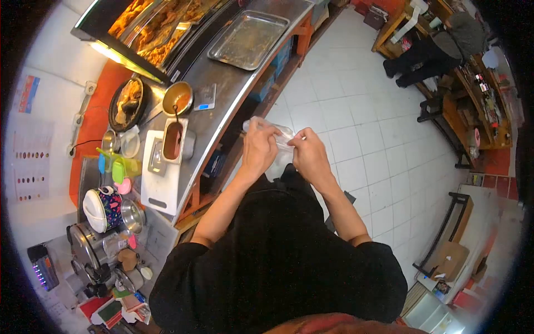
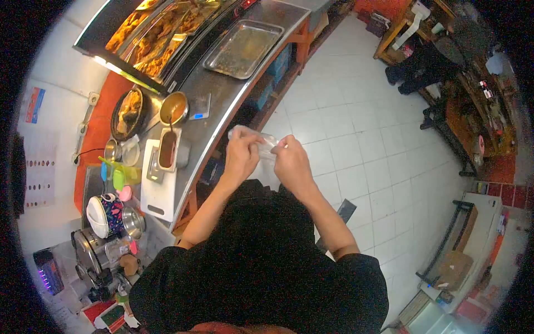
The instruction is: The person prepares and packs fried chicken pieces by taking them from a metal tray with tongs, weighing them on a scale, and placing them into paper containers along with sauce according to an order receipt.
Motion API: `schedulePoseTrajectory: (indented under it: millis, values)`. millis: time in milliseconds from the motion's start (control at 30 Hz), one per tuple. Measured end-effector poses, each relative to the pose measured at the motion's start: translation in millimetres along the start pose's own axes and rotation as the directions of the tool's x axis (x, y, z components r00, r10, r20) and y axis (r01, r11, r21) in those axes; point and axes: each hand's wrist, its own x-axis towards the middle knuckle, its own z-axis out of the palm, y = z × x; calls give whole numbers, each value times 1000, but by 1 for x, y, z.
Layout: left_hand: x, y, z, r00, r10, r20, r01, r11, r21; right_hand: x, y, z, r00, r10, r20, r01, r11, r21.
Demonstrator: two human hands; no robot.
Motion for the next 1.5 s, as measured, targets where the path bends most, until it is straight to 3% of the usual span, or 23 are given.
schedulePoseTrajectory:
  millis: [33,133,167,267,333,400,433,500,600,700,833,933,1033,1067,1100,1133,1200,1233,1300,1367,1433,1467,1500]
  values:
    - [22,12,-1,993,-98,61,100,995,-30,11,-1,-10,984,90,153,-60,980,-190]
    - [75,16,14,994,-45,98,46,999,-10,55,-14,-51,960,-278,26,273,914,-299]
    - [91,16,14,985,-30,167,41,997,-64,71,-15,-53,937,-346,-38,330,918,-218]
    - [134,14,3,944,67,323,24,963,-269,122,11,-50,896,-399,196,416,908,-53]
    - [152,-9,2,957,-1,289,94,947,-307,164,47,-34,788,-594,162,583,805,115]
    - [179,-30,0,962,61,264,-14,984,-175,209,80,-13,684,-721,107,691,688,223]
    - [190,-39,-2,973,54,226,-16,986,-168,226,90,-2,673,-727,138,673,679,293]
    - [212,-54,6,979,39,201,0,983,-186,256,99,11,615,-732,293,751,657,66]
    - [258,-78,9,978,36,207,3,982,-187,308,75,1,527,-591,610,810,566,-153]
    - [297,-89,24,966,118,232,-86,986,-146,353,106,29,518,-617,592,777,628,-25]
    - [335,-105,48,925,145,352,-172,984,48,403,147,63,649,-637,415,687,725,38]
    - [366,-129,59,955,137,263,-152,988,36,438,162,85,783,-552,285,347,769,536]
    - [383,-169,77,952,287,103,-291,957,17,469,185,124,835,-536,124,450,795,408]
    - [395,-162,74,969,246,-8,-246,969,-34,476,217,164,940,-330,92,146,631,762]
    - [405,-152,74,974,190,-126,-200,977,-76,485,221,178,965,-171,201,-128,361,924]
    - [403,-154,79,984,87,-156,-97,994,-56,494,224,190,953,-5,302,-302,-18,953]
    - [397,-165,90,980,-83,-180,78,996,-35,528,174,150,836,184,516,-508,-92,856]
    - [400,-173,100,974,-141,-176,135,990,-41,544,164,141,785,298,543,-600,150,786]
    - [399,-198,103,963,-230,-138,232,973,-7,567,184,145,708,24,705,-701,-96,707]
    - [399,-214,110,950,-304,-66,308,949,64,599,204,161,763,85,641,-644,6,765]
    - [392,-232,111,810,-564,-159,583,802,125,644,212,184,884,118,452,-439,539,718]
    - [384,-242,111,714,-670,-203,698,701,145,666,211,197,952,30,304,-171,878,448]
    - [371,-255,117,622,-698,-356,777,606,168,684,206,210,945,-202,257,106,932,346]
